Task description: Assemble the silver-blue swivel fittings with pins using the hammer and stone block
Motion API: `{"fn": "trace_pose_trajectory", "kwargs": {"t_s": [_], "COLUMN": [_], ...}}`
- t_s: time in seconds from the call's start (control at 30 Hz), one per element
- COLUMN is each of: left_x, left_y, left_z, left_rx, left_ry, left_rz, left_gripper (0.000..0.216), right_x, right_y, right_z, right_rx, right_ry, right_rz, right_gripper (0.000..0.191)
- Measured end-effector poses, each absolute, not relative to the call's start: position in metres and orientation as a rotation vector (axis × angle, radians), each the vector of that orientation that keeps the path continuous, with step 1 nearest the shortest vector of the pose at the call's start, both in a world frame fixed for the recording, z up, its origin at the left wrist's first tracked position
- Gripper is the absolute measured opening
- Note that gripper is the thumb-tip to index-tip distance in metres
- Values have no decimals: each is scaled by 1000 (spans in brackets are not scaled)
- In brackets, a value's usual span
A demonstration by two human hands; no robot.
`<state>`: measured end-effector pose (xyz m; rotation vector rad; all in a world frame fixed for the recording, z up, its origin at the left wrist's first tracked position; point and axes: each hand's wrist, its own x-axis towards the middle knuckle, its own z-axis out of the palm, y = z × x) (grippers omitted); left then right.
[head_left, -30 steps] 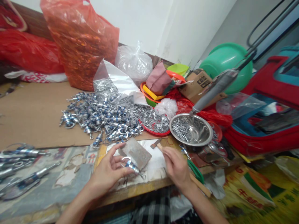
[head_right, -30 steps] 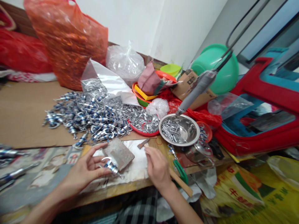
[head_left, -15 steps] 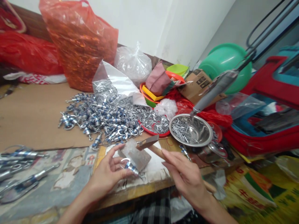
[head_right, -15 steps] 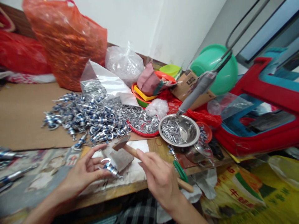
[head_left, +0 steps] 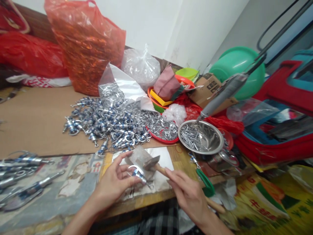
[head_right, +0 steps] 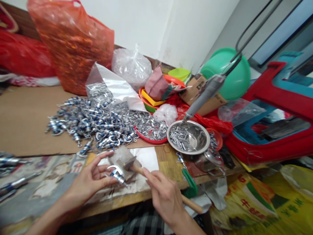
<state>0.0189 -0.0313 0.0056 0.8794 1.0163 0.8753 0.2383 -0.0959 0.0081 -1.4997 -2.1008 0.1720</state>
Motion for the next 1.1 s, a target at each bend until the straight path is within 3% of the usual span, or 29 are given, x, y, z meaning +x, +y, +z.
{"fn": "trace_pose_trajectory", "kwargs": {"t_s": [0.13,0.23,0.4,0.5,0.7,0.93,1.1], "left_x": [18,21,35,44,48,45,47], "left_y": [-34,-30,-14,-9,-11,-7,-10], "left_z": [9,12,18,21,22,23,14], "left_rx": [937,996,1167,1110,932,918,950], "left_ry": [1098,1133,1103,1050,960,941,967], "left_rz": [802,801,975,1028,1034,1007,1099], "left_gripper": [38,26,10,12,13,13,11], "right_x": [264,278,278,275,267,264,225], "right_y": [-76,-60,-9,41,101,93,46], "right_z": [-11,-16,-1,7,-1,5,17], "right_rx": [-1708,-1805,-1860,-1978,-2130,-1919,-1683], "right_ry": [-1766,-1796,-2023,-1998,-1989,-1809,-1646], "right_rz": [384,551,107,2,125,191,331], "right_gripper": [37,33,28,33,27,13,18]}}
